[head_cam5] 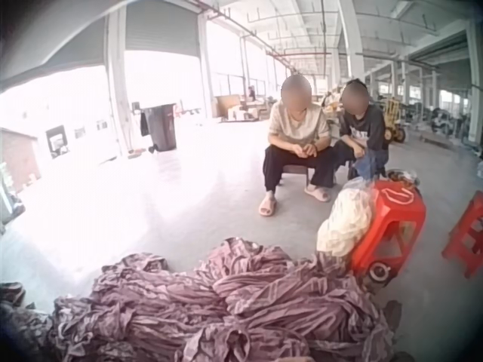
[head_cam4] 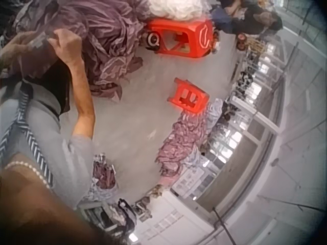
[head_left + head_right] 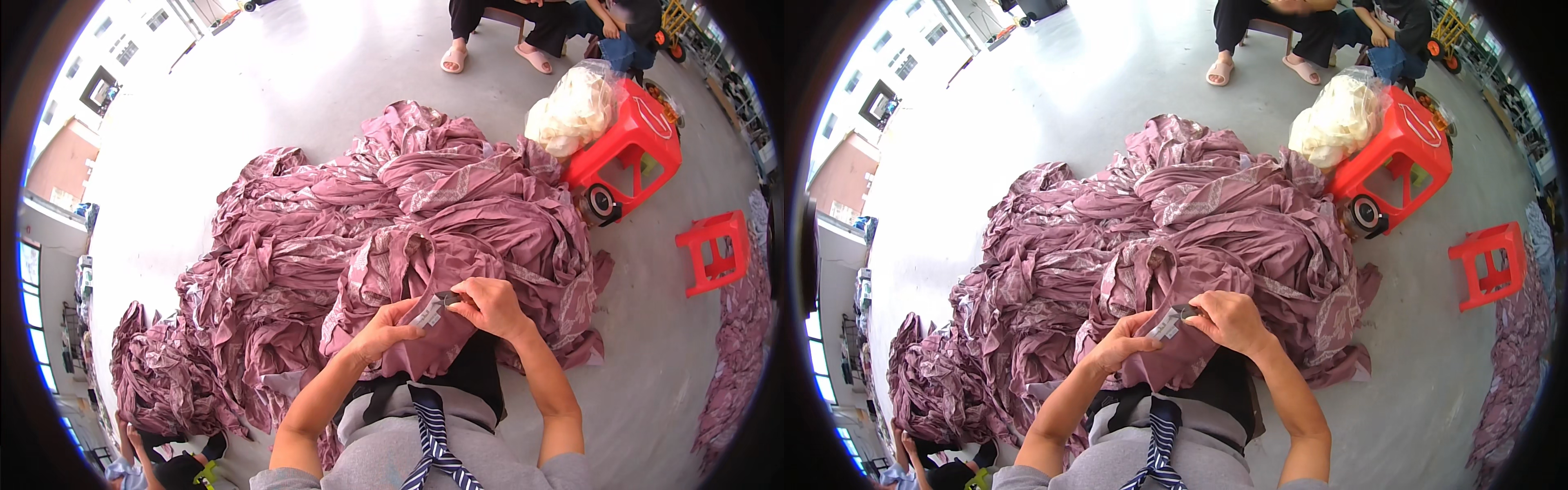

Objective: The person sits on the floor and repeatedly picks up pieces of pink patterned fabric from a large pile. They use scissors to cut off small tags or labels from the fabric edges and then place the pieces back onto the pile. Two other people are visible in the background, sitting and observing.

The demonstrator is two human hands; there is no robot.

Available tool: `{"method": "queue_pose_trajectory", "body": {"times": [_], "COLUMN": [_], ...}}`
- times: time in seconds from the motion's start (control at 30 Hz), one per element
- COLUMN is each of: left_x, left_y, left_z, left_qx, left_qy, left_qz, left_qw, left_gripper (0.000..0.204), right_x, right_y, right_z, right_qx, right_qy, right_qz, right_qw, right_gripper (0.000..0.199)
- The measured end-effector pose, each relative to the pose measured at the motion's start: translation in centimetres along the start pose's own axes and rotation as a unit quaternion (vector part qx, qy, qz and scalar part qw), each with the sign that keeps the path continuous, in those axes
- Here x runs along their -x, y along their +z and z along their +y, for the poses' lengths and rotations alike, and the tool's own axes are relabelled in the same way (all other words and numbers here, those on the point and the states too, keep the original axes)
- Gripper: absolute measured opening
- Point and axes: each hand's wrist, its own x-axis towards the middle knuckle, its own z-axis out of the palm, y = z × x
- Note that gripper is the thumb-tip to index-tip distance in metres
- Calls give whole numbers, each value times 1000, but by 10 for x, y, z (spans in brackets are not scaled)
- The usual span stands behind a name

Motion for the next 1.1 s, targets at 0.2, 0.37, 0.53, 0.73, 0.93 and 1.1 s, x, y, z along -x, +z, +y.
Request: {"method": "queue_pose_trajectory", "body": {"times": [0.2,0.37,0.53,0.73,0.93,1.1], "left_x": [0,2,2,4,3,1], "left_y": [-1,1,2,3,3,4], "left_z": [1,3,6,5,2,-2], "left_qx": [1,0,1,20,12,14], "left_qy": [-10,-11,-15,-11,0,3], "left_qz": [2,4,-3,-6,-6,-14], "left_qw": [1000,1000,1000,1000,1000,1000], "left_gripper": [53,52,54,63,69,72], "right_x": [4,6,5,6,-7,-9], "right_y": [4,10,14,17,28,45], "right_z": [4,8,7,0,-15,-7], "right_qx": [-69,-95,-62,-173,-229,-132], "right_qy": [34,47,26,123,206,135], "right_qz": [4,9,31,123,44,106], "right_qw": [997,994,997,969,950,976], "right_gripper": [25,24,23,25,26,15]}}
